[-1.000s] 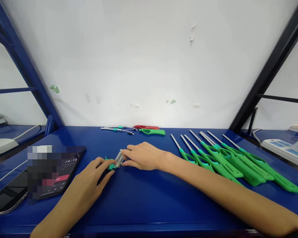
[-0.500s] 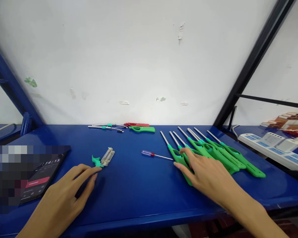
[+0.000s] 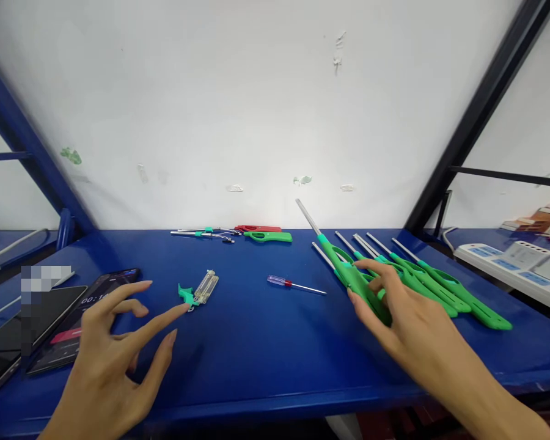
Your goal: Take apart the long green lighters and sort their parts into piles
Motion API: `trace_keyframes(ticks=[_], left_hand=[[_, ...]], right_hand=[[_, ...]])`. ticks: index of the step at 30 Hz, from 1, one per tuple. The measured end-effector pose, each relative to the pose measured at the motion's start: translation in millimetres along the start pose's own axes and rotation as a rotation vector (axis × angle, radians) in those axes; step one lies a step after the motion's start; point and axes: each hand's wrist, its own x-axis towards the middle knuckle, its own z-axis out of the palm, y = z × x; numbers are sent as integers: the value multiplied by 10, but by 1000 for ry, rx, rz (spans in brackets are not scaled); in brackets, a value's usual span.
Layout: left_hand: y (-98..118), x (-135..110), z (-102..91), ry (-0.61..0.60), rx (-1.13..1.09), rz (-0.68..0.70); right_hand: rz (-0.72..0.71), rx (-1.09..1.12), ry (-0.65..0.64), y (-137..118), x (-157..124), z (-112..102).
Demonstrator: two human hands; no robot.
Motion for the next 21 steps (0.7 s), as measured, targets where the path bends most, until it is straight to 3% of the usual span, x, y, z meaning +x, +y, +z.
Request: trace_keyframes(ticks=[2, 5, 8, 11, 14, 17, 21], left_hand=[[88, -1, -62, 53, -37, 49], [269, 6, -150, 39, 8, 159], [405, 17, -189, -42, 142, 272], [391, -4, -151, -190, 187, 357], [282, -77, -68, -286, 175, 401], [216, -145, 3, -264, 156, 374], [243, -152, 11, -247, 150, 324]], right_hand=[[-124, 100, -2, -91, -4, -98], [-407, 150, -66, -272, -27, -98], [-679, 51, -104, -505, -52, -5], [-837, -45, -120, -720, -39, 53], [-897, -29, -146, -804, 68, 53], [-885, 89, -223, -721, 299, 65], [-604, 97, -264, -544, 683, 279]])
